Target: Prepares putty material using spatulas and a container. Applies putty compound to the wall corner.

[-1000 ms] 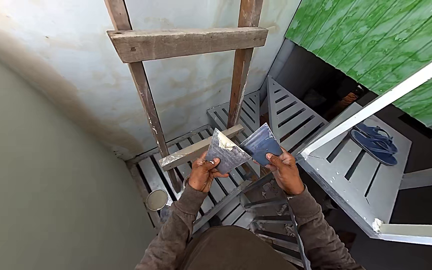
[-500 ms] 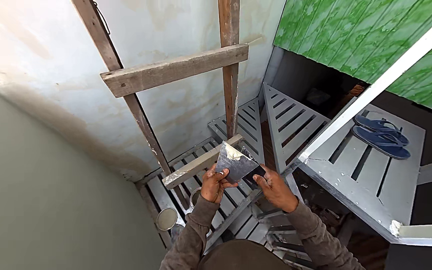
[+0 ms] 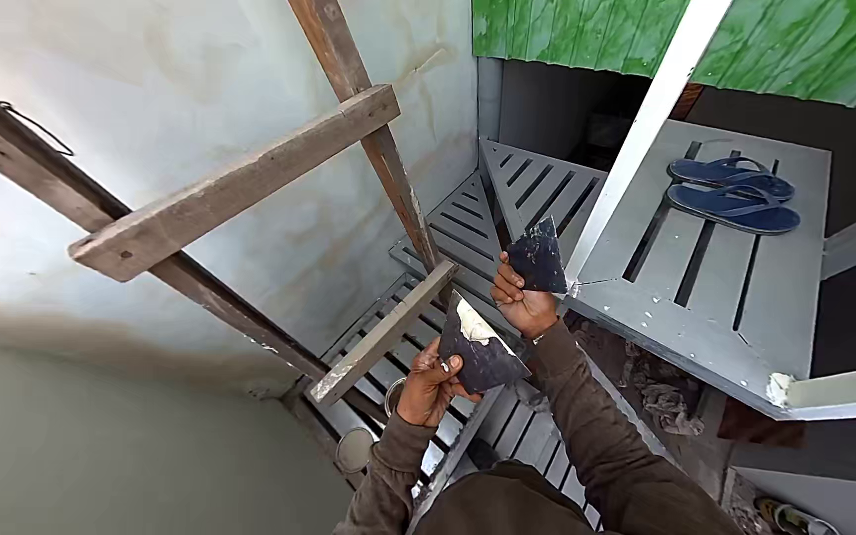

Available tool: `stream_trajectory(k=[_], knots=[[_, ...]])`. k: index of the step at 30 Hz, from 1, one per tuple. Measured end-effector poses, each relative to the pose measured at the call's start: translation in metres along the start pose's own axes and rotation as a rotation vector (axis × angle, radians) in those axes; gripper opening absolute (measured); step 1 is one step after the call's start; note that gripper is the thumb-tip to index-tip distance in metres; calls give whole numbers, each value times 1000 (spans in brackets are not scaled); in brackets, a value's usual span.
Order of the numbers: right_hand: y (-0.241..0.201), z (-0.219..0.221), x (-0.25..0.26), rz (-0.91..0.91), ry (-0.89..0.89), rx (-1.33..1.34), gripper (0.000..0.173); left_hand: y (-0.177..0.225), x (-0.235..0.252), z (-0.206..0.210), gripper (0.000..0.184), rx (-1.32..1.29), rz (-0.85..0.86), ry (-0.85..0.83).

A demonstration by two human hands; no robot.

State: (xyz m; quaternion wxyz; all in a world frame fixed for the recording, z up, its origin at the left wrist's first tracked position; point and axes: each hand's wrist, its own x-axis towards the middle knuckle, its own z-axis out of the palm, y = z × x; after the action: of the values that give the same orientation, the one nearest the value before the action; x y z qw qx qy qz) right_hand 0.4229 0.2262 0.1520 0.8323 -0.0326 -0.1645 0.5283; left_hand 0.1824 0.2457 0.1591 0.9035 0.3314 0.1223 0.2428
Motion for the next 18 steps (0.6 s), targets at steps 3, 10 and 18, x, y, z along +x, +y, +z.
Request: stream_trajectory(k=[3,10,18], knots=[[7,-3,5,40,-78,-66,29,-16,12,15,40,-13,-87,-87],[44,-81,27,129,-355,153,30,-35,29,36,32,-8,-182,26],[-6,-115,-87,175,329,-1529,39,32,7,13,33,57,47,291]])
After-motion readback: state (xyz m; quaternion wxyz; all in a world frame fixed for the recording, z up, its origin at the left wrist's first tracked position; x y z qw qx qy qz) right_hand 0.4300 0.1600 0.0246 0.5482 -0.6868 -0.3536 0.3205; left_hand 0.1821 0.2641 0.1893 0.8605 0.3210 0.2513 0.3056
